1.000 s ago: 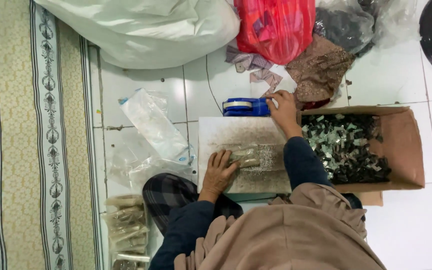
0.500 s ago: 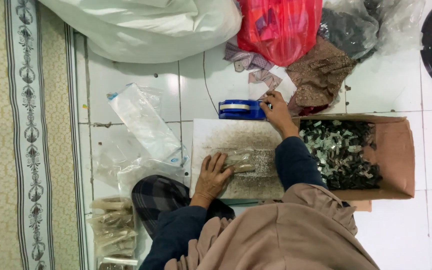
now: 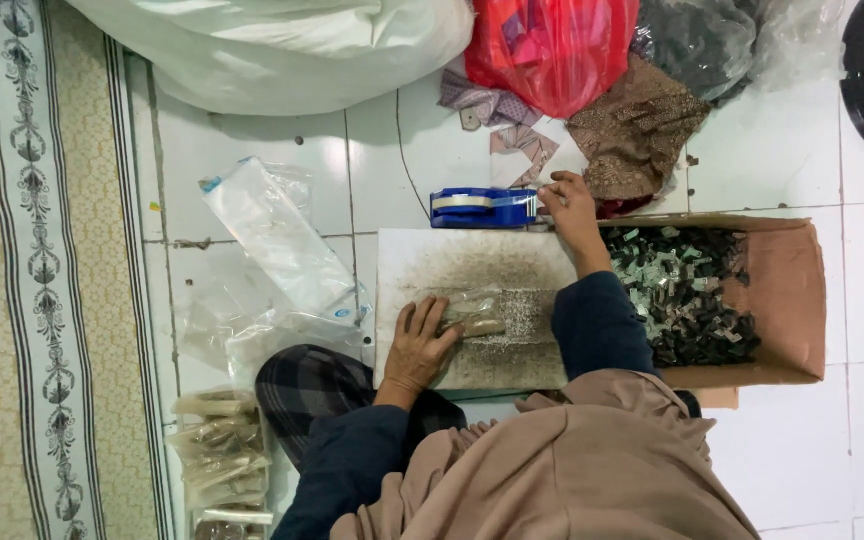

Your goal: The person sits on the floor and sorts small metal hardware parts from a cardboard box onto a white board. They then place the sorted parts into a clear plastic bag, seal it, and set it aside with other packaged bags.

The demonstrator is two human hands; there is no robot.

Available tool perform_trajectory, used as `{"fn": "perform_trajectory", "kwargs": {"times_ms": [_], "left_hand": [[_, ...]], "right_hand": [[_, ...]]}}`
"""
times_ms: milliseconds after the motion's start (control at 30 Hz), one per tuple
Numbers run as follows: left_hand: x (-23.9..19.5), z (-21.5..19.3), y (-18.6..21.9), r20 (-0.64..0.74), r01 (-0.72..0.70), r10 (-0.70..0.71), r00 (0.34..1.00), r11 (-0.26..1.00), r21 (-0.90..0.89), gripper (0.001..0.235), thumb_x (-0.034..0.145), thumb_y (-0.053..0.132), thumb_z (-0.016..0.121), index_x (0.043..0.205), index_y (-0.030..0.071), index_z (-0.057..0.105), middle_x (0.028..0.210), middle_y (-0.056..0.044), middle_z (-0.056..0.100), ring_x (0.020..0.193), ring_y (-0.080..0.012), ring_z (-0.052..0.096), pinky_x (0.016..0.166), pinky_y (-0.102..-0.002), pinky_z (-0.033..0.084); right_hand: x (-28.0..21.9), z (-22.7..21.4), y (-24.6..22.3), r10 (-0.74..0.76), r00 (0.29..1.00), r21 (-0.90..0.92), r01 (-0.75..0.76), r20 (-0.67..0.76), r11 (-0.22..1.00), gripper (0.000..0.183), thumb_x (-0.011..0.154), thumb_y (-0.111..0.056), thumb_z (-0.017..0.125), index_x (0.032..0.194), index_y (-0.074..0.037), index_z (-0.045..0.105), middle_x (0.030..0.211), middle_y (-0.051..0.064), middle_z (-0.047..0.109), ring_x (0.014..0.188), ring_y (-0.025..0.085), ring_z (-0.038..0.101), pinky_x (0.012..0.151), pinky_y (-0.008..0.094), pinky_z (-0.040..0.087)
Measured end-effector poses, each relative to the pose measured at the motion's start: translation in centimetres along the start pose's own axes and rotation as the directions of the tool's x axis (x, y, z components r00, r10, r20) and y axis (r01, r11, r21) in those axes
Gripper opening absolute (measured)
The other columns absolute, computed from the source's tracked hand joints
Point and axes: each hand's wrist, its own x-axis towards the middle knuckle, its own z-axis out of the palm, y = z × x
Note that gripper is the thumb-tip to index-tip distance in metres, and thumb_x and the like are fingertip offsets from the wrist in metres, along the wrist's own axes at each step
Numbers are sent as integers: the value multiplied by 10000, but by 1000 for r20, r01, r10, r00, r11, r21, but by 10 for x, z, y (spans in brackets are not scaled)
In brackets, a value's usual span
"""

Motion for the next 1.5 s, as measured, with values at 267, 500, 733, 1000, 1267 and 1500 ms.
{"fn": "perform_trajectory", "kwargs": {"times_ms": [267, 500, 733, 1000, 1267, 1500], "left_hand": [[-3, 3, -1, 19, 6, -6, 1000, 1000, 4, 103, 1001, 391, 577, 998, 293, 606, 1336, -73, 573, 1283, -290, 566, 1037, -502, 478], [1, -2, 0, -12, 10, -10, 1000, 1000, -13, 94, 997, 362, 576, 982, 270, 586, 1321, -88, 584, 1276, -299, 573, 1030, -505, 473], [2, 4, -2, -20, 26, -26, 999, 999, -21, 96, 1005, 358, 569, 985, 267, 592, 1326, -87, 585, 1276, -303, 573, 1022, -513, 475], [2, 0, 1, -92, 19, -23, 995, 999, -39, 136, 1000, 322, 568, 907, 229, 604, 1312, -97, 609, 1241, -308, 597, 994, -512, 493], [-1, -1, 1, -103, 0, -2, 995, 1000, -14, 131, 1002, 339, 561, 933, 230, 588, 1307, -90, 591, 1244, -297, 585, 1008, -508, 493], [-9, 5, -2, -105, -2, 2, 995, 1000, 5, 251, 848, 398, 698, 899, 194, 562, 1352, -96, 568, 1296, -307, 548, 1034, -530, 487]], "right_hand": [[20, 13, 48, 119, 991, -215, -104, 60, 971, 359, 1081, -325, 640, 1095, 27, 711, 1305, 253, 583, 1206, 473, 612, 1009, 540, 508], [51, 26, 133, 187, 975, -249, -212, -121, 945, 317, 1061, -148, 629, 1042, 169, 640, 1095, 280, 515, 902, 400, 681, 656, 401, 625], [-31, 9, -32, 281, 931, 230, -228, -235, 946, 289, 1073, -290, 593, 1014, -51, 744, 1006, 83, 589, 829, 183, 715, 619, 287, 584], [-190, 40, -111, 190, 980, 360, -199, 60, 912, 133, 971, -122, 753, 1057, -23, 774, 807, 90, 660, 774, 151, 581, 702, 313, 521], [-216, 86, -87, -17, 996, 30, 19, -84, 999, 116, 955, -89, 781, 1069, -84, 801, 943, 137, 750, 904, 299, 731, 773, 386, 578], [-215, 84, -124, 29, 999, -244, -23, 24, 970, 421, 926, -78, 717, 1328, -87, 591, 794, 181, 681, 826, 432, 707, 758, 511, 518]]}}
